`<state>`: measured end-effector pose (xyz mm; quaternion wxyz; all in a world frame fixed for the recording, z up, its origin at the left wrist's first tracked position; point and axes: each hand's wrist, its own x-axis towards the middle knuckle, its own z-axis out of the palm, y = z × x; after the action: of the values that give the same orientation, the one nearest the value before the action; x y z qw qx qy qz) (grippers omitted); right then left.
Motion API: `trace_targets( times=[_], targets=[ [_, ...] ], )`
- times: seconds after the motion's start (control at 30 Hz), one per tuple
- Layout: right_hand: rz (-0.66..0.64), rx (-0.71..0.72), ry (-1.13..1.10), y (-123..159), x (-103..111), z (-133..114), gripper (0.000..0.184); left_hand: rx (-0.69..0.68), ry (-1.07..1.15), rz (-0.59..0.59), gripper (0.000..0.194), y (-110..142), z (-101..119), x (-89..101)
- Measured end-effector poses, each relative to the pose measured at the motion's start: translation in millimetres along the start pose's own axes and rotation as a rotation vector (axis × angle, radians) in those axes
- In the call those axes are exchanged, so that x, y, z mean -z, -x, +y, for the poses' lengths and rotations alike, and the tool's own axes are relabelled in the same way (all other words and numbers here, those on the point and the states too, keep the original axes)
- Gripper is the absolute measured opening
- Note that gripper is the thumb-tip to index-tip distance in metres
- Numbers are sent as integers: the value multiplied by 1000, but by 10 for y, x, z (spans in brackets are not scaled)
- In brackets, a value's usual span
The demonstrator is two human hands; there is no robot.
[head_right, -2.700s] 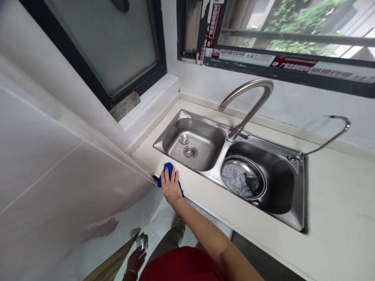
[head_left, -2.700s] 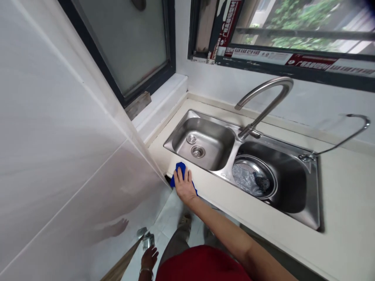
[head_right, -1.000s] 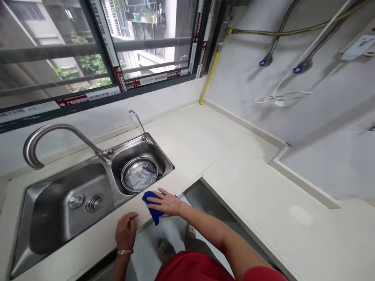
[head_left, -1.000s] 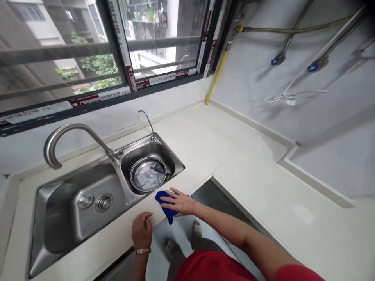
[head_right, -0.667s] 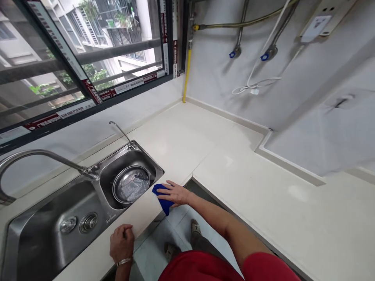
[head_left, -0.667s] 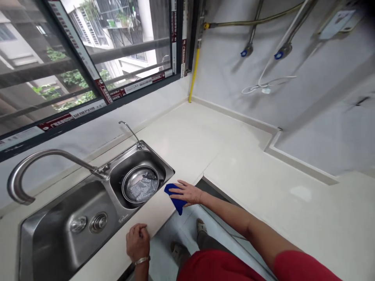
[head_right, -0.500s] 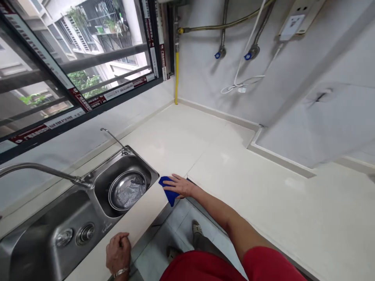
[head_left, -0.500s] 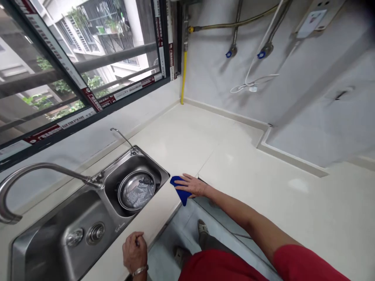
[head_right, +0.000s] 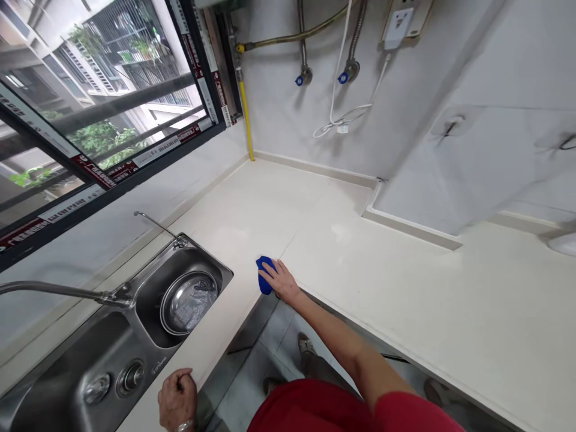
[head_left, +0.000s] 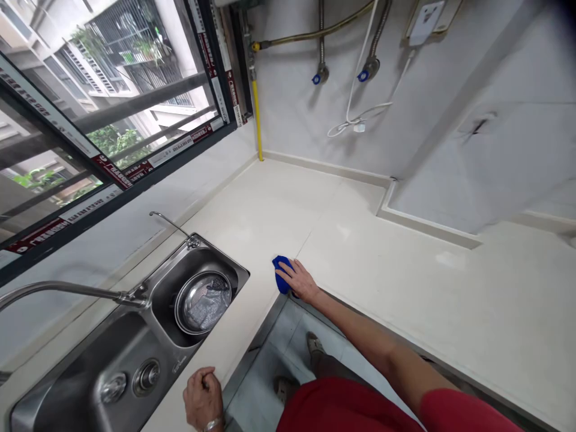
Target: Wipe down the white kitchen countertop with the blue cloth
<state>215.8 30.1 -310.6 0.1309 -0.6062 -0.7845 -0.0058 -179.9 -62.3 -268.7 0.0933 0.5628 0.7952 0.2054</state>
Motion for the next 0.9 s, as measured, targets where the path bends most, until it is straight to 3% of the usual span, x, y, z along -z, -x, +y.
trace_targets(
  times=[0.1, 0.27, 0.37, 0.57, 0.67, 0.9],
  targets=[
    [25, -168, 18, 18, -29, -84, 81, -72, -25, -52, 34, -61, 65, -54],
    [32, -320, 29, 169, -41, -110, 85, -488, 83, -35, 56, -275, 475, -365],
    [65, -364, 62, 394, -39, -79, 83, -534, 121, -78, 68, -421, 853, -560],
    [117, -418, 108, 1000, 45, -14, 89, -579, -72, -371, 81, -607, 1449, -737],
    [84, -491, 110, 1335, 130, 14, 93, -606, -156, -399, 83, -610, 1553, -819],
    [39, -576, 179, 2078, 332, 82, 99, -745, -251, -248, 105, -543, 1480, -967]
  ],
)
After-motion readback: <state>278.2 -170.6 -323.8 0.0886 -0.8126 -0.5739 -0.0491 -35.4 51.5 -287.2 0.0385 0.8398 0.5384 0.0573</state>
